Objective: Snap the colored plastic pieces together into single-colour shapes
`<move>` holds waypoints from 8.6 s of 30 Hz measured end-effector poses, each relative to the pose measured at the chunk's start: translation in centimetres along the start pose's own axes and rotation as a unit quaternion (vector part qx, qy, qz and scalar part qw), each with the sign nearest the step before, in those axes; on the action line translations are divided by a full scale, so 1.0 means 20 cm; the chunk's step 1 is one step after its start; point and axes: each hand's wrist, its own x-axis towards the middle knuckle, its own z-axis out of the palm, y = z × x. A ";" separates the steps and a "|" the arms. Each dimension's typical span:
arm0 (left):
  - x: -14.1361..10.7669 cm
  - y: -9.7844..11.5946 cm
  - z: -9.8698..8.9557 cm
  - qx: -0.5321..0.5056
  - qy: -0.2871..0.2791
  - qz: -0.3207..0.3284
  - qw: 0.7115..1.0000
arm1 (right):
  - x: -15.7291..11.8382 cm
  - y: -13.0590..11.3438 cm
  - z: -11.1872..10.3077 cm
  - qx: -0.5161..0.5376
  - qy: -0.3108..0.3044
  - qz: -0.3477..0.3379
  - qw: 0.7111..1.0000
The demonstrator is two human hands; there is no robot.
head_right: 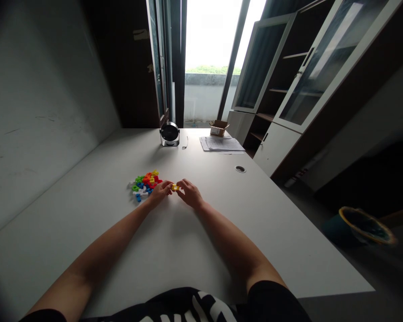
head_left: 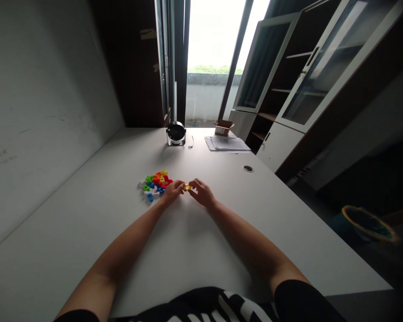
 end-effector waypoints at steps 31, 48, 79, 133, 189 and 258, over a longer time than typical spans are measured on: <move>-0.01 -0.02 0.00 0.011 0.017 0.007 1.000 | 0.01 0.05 0.03 0.065 0.041 0.056 0.995; -0.06 0.07 0.04 0.238 0.001 0.068 0.969 | 0.08 0.24 0.07 -0.113 0.058 0.177 0.976; -0.08 0.08 0.02 0.522 0.021 0.111 0.845 | 0.25 0.32 0.10 -0.217 -0.041 0.193 0.956; -0.08 0.10 0.00 0.471 0.015 0.093 0.877 | 0.03 0.11 0.01 -0.048 -0.062 0.121 0.990; -0.03 0.01 -0.03 0.078 -0.004 0.069 0.995 | 0.01 0.01 -0.03 0.032 0.013 0.011 0.999; -0.03 0.08 -0.02 0.062 -0.023 0.034 0.997 | 0.01 0.00 -0.05 -0.004 -0.007 -0.033 0.999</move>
